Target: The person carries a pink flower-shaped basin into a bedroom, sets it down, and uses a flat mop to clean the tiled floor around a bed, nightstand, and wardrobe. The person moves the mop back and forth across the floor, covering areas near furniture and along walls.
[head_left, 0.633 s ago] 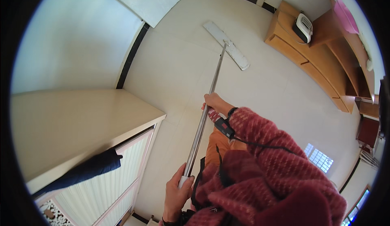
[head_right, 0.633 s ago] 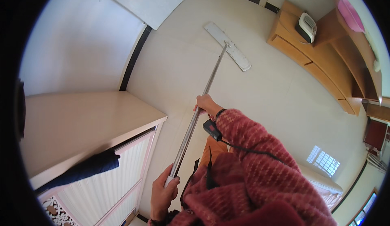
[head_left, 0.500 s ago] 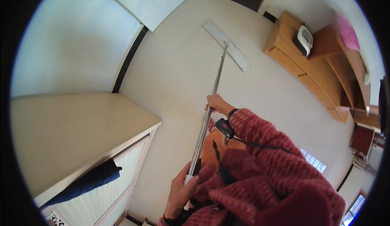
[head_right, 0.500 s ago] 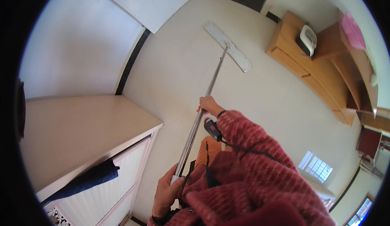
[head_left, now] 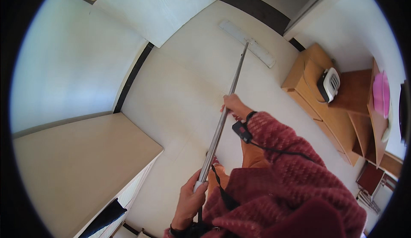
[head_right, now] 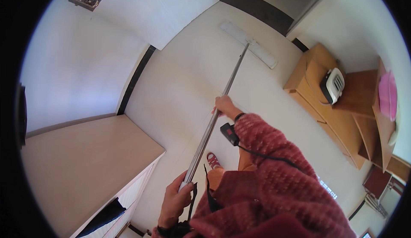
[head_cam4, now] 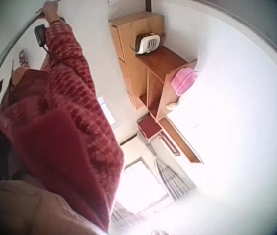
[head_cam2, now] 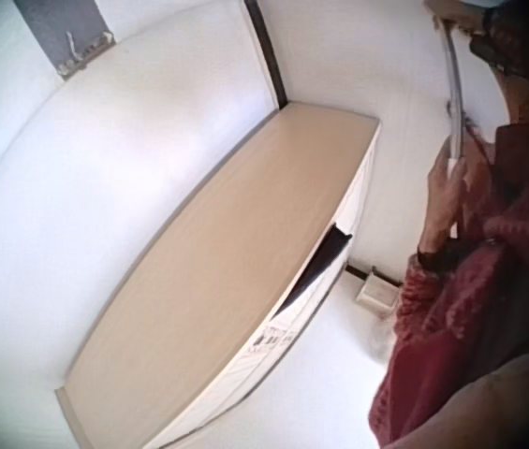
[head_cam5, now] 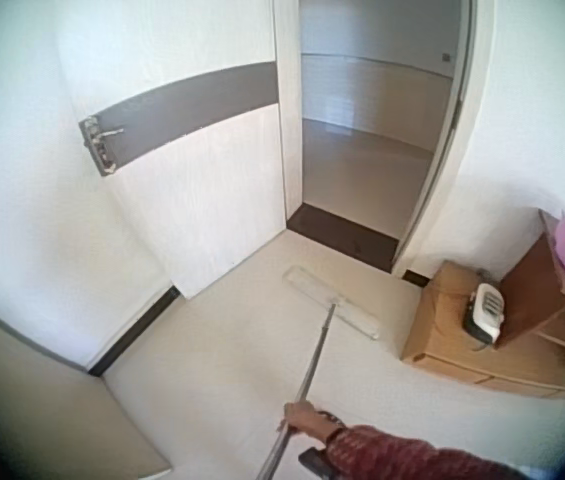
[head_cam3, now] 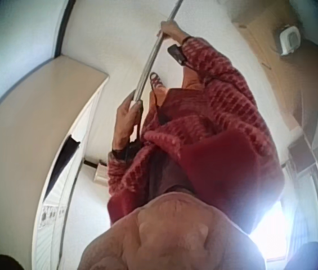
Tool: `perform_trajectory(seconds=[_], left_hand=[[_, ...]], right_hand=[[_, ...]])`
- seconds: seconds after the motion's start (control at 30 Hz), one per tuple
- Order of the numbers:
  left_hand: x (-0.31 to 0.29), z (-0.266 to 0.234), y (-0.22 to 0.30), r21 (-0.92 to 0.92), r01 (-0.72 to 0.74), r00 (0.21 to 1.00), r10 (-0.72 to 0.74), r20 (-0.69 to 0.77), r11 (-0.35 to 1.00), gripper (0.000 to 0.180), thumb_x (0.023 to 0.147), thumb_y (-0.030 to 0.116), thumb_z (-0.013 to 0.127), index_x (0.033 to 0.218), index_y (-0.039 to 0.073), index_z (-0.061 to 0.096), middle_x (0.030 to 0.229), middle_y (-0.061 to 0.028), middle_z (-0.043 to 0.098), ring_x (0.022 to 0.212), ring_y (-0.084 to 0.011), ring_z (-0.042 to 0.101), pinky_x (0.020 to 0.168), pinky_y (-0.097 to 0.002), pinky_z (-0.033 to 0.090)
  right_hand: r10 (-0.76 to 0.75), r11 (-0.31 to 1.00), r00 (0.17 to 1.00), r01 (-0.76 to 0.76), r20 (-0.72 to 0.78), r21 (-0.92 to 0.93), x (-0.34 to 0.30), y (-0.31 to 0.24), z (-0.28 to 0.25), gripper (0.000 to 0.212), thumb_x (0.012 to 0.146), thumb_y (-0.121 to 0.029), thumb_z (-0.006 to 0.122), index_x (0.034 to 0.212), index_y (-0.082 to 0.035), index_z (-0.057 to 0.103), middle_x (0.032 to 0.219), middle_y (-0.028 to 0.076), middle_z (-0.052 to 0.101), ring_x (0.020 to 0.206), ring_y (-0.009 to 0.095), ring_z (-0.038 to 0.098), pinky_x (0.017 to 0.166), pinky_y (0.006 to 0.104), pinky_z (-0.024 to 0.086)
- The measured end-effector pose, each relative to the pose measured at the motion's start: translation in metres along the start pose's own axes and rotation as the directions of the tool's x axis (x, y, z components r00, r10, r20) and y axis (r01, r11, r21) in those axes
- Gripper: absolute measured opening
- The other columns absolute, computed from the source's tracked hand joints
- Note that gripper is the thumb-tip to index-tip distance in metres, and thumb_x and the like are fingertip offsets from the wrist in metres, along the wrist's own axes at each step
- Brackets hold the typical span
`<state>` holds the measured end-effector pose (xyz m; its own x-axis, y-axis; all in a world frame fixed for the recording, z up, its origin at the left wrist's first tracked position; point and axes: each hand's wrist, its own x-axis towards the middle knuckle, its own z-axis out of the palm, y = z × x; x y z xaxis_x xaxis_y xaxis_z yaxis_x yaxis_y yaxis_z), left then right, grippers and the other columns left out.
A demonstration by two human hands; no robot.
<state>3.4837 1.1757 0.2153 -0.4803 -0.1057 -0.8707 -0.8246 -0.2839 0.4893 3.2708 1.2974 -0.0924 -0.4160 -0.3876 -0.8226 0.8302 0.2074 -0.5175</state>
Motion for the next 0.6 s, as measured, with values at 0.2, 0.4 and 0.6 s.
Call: perform_trajectory(seconds=[0.2, 0.4, 0.6], left_hand=[[0.077, 0.084, 0.047, 0.054, -0.049, 0.999, 0.050, -0.009, 0.997, 0.043, 0.086, 0.011, 0.053, 0.126, 0.000, 0.044, 0.073, 0.0017, 0.050, 0.061, -0.0039, 0.043, 0.053, -0.0190, 0.036], [-0.026, 0.044, 0.036, -0.027, 0.187, 0.978, -0.189, -0.084, 0.982, 0.042, 0.085, 0.013, 0.054, 0.123, -0.001, 0.046, 0.082, -0.0033, 0.056, 0.072, -0.0081, 0.050, 0.066, -0.0222, 0.042], [-0.008, 0.042, -0.015, 0.163, -0.370, 0.881, 0.402, -0.251, 0.914, 0.039, 0.084, 0.015, 0.053, 0.120, 0.001, 0.048, 0.086, -0.0126, 0.062, 0.077, -0.0138, 0.058, 0.068, -0.0284, 0.046]], right_hand=[[0.008, 0.995, 0.986, 0.008, -0.167, 0.097, 0.043, -0.093, -0.091, 0.029, 0.087, -0.019, 0.042, 0.093, 0.009, 0.040, 0.062, 0.015, 0.052, 0.052, 0.027, 0.057, 0.047, 0.0413, 0.051], [0.122, 0.992, 0.992, -0.122, -0.005, 0.013, -0.041, -0.037, -0.017, 0.025, 0.087, -0.021, 0.040, 0.085, 0.003, 0.048, 0.063, 0.011, 0.052, 0.056, 0.024, 0.059, 0.047, 0.0380, 0.050], [0.083, 0.993, 0.994, -0.076, 0.070, -0.095, -0.011, -0.033, -0.036, 0.021, 0.090, -0.027, 0.045, 0.084, -0.007, 0.045, 0.069, 0.008, 0.050, 0.064, 0.023, 0.056, 0.058, 0.0414, 0.050]])
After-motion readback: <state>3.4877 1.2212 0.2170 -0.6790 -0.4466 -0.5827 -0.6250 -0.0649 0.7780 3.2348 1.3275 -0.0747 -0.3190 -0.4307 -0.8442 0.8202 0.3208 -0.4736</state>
